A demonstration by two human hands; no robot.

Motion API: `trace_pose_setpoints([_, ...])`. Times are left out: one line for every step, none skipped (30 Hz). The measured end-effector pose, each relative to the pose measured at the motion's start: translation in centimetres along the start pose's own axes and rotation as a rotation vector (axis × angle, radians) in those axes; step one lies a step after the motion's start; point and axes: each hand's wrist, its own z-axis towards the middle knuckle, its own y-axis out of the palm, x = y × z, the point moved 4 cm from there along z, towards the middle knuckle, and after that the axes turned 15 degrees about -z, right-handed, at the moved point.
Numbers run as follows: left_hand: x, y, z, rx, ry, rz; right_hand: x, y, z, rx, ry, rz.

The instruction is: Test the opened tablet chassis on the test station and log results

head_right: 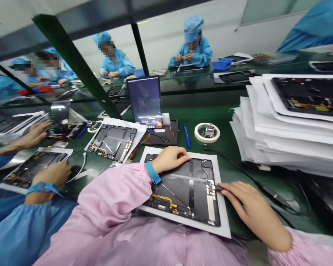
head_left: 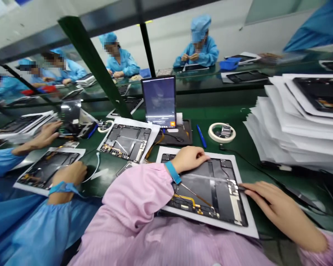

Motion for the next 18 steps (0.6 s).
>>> trace_pose_setpoints([0.4,-0.4,0.0,0.033,0.039,0.029,0.1,0.0,0.1,0.010,-0.008,-0.004])
trace_pose_setpoints([0.8,-1.0,-0.1,0.094,0.076,0.040,0.1,0.0,0.2,0.012,-0.010,-0.008])
trace_pose_setpoints([1.1,-1.7,-0.2,0.179,0.101,0.023,0.1,-0.1,0.2,0.009,-0.010,-0.008])
trace_pose_setpoints([1.1,-2.6,-0.3,0.285,0.104,-0.022,0.1,-0.2,0.2,0.006,-0.007,-0.006])
trace_pose_setpoints([0.9,-3.5,-0.3,0.401,0.081,-0.089,0.1,-0.2,0.2,-0.004,-0.001,-0.004])
trace_pose_setpoints([0.3,-4.5,-0.4,0.517,0.037,-0.167,0.1,-0.2,0.2,-0.014,0.003,-0.001])
trace_pose_setpoints([-0.5,-5.4,-0.4,0.621,-0.017,-0.244,0.1,-0.2,0.2,-0.022,0.008,0.003])
trace_pose_setpoints([-1.4,-6.2,-0.3,0.705,-0.074,-0.314,0.2,-0.1,0.1,-0.025,0.016,0.007])
trace_pose_setpoints([-2.4,-6.9,-0.2,0.771,-0.129,-0.375,0.4,0.0,0.1,-0.028,0.026,0.010])
trace_pose_setpoints([-3.5,-7.5,0.0,0.826,-0.180,-0.433,0.5,0.1,0.0,-0.036,0.039,0.011])
trace_pose_setpoints([-4.4,-8.1,0.1,0.867,-0.224,-0.489,0.7,0.3,0.0,-0.044,0.051,0.015])
trace_pose_setpoints([-5.3,-8.5,0.3,0.898,-0.259,-0.540,0.8,0.4,0.0,-0.048,0.062,0.018])
trace_pose_setpoints([-6.0,-8.9,0.4,0.920,-0.286,-0.581,0.9,0.5,-0.1,-0.051,0.068,0.022])
trace_pose_setpoints([-6.6,-9.1,0.6,0.940,-0.305,-0.612,0.9,0.6,-0.1,-0.054,0.069,0.026])
trace_pose_setpoints([-7.0,-9.3,0.7,0.956,-0.318,-0.632,1.0,0.7,-0.1,-0.054,0.066,0.029])
trace_pose_setpoints([-7.3,-9.5,0.7,0.972,-0.326,-0.643,1.0,0.7,-0.1,-0.049,0.064,0.029])
trace_pose_setpoints([-7.4,-9.6,0.8,0.987,-0.328,-0.650,1.1,0.8,-0.1,-0.047,0.063,0.028])
trace_pose_setpoints([-7.5,-9.6,0.8,1.000,-0.330,-0.654,1.2,0.8,-0.2,-0.048,0.063,0.025])
